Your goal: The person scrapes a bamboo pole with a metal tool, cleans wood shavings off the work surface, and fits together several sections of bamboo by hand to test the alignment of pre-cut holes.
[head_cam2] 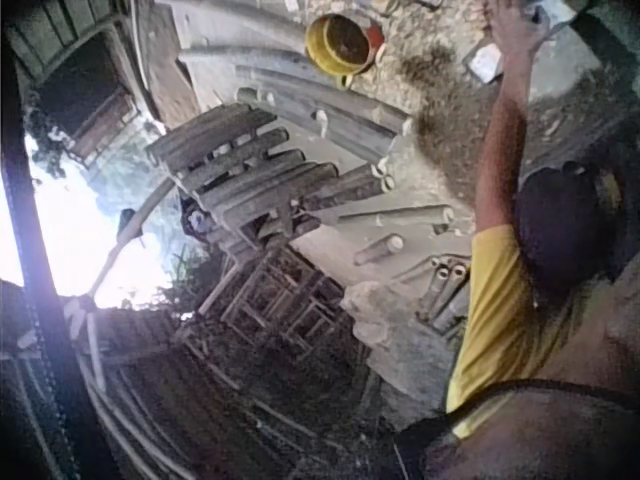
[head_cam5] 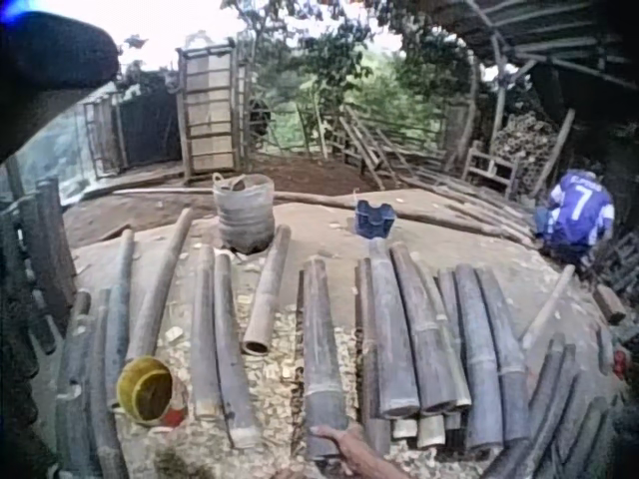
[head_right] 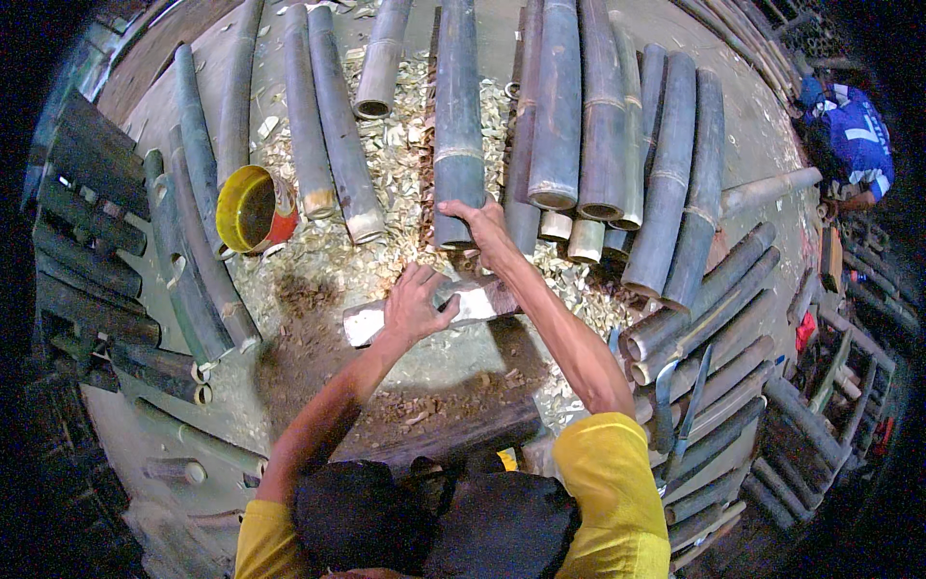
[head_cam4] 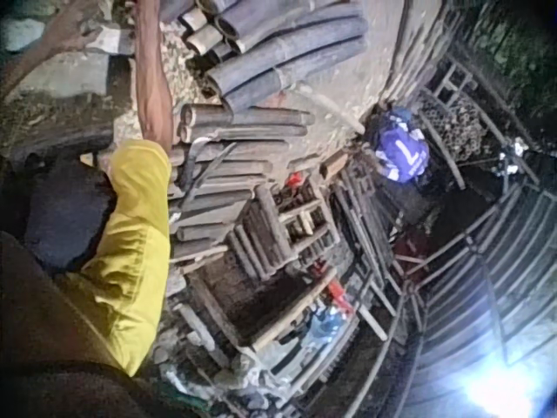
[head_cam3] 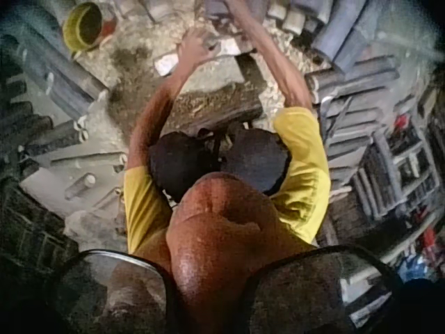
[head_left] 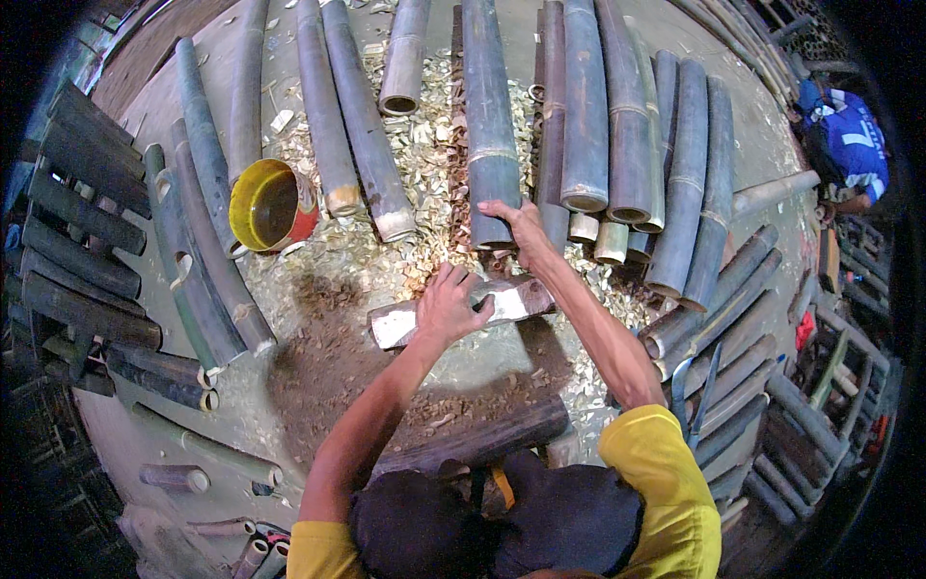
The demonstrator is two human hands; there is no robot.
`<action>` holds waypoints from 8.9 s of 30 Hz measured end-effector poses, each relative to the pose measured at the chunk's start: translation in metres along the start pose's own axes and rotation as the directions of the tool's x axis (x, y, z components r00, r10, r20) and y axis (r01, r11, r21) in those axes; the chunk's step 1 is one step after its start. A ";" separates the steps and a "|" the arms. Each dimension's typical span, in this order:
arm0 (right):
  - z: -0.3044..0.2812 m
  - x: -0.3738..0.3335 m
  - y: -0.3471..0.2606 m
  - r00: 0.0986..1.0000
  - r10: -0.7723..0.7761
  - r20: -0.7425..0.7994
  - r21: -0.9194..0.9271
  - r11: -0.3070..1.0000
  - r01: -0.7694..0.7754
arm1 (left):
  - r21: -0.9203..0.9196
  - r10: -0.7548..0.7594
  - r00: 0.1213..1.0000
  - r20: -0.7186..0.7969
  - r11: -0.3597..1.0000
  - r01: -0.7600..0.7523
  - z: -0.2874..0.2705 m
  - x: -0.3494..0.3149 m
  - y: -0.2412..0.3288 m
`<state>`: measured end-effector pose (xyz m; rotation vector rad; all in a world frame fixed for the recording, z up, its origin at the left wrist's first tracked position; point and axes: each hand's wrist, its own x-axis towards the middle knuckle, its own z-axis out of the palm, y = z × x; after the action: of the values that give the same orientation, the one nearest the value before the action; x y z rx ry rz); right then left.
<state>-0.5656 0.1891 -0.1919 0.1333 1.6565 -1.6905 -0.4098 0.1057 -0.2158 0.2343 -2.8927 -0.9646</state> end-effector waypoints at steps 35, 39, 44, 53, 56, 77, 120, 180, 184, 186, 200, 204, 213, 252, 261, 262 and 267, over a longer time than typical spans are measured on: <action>0.048 -0.033 -0.004 0.941 -0.324 -0.093 -0.007 0.946 0.325 | 0.114 -0.049 0.997 -0.052 0.992 0.055 0.011 -0.008 -0.002; -0.003 -0.129 0.068 0.987 -0.129 -0.094 0.020 0.991 0.131 | -0.265 -0.141 0.981 0.133 0.949 0.172 -0.005 -0.004 -0.003; -0.017 -0.231 0.072 0.985 -0.173 0.007 -0.177 0.969 0.171 | -0.875 -0.522 0.852 0.028 0.400 0.274 0.020 0.008 -0.040; -0.113 -0.352 0.085 0.962 -0.256 0.099 -0.669 0.698 0.255 | -0.854 -0.347 0.789 0.507 -0.328 0.405 -0.012 -0.017 0.076; -0.172 -0.384 0.075 0.992 -0.109 0.056 -0.897 0.432 0.098 | -0.796 -0.177 0.849 0.499 -0.481 0.367 -0.019 -0.064 0.106; -0.036 -0.216 0.062 0.591 0.065 0.804 -0.565 -0.225 0.793 | -0.767 -0.264 0.739 0.619 -0.002 0.642 -0.040 -0.292 0.092; -0.073 -0.193 0.081 0.683 0.060 0.728 -0.680 -0.065 0.731 | -0.532 -0.916 0.370 -0.153 0.392 0.751 -0.081 -0.398 -0.087; -0.132 -0.344 0.083 0.968 -0.120 0.219 -0.825 0.506 0.249 | -0.726 -0.499 0.782 -0.373 0.682 0.089 -0.219 -0.239 0.017; -0.107 -0.355 0.090 0.987 -0.068 0.146 -0.725 0.671 0.154 | -0.739 -0.571 0.798 -0.195 0.621 0.263 -0.169 -0.266 -0.003; -0.104 -0.348 0.098 0.993 -0.066 0.095 -0.704 0.701 0.113 | -0.774 -0.559 0.821 -0.113 0.568 0.281 -0.146 -0.275 -0.011; -0.022 -0.093 -0.022 0.785 -0.604 -0.141 -0.694 0.626 0.357 | -0.802 -0.656 0.753 0.051 0.422 0.422 -0.128 -0.303 -0.020; -0.003 -0.033 -0.047 0.486 -0.873 0.033 -0.864 0.220 0.454 | -0.803 -0.695 0.718 0.037 0.407 0.436 -0.124 -0.307 -0.023; 0.038 0.041 -0.024 0.723 -0.530 0.442 -0.880 -0.414 0.234 | -0.760 -0.734 0.674 0.081 0.392 0.518 -0.126 -0.312 -0.012; 0.038 -0.216 0.096 0.932 0.215 0.293 0.232 0.929 -0.288 | -0.753 -0.247 0.725 0.643 -0.027 0.658 -0.047 -0.253 0.091; -0.013 -0.206 0.081 0.888 -0.152 0.434 -0.124 0.966 0.226 | -0.754 -0.178 0.786 0.592 0.223 0.618 -0.046 -0.251 0.077; -0.017 -0.211 0.075 0.875 -0.144 0.463 -0.193 0.947 0.258 | -0.815 -0.246 0.819 0.518 0.150 0.560 -0.054 -0.255 0.069; -0.051 -0.256 0.029 0.801 0.065 0.595 -0.540 0.771 0.338 | -0.959 -0.549 0.811 0.201 -0.278 0.049 -0.114 -0.221 0.026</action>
<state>-0.3887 0.3485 -0.0809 -0.7962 1.6527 -1.0147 -0.1813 0.0972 -0.1156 0.8864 -0.8036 -2.5616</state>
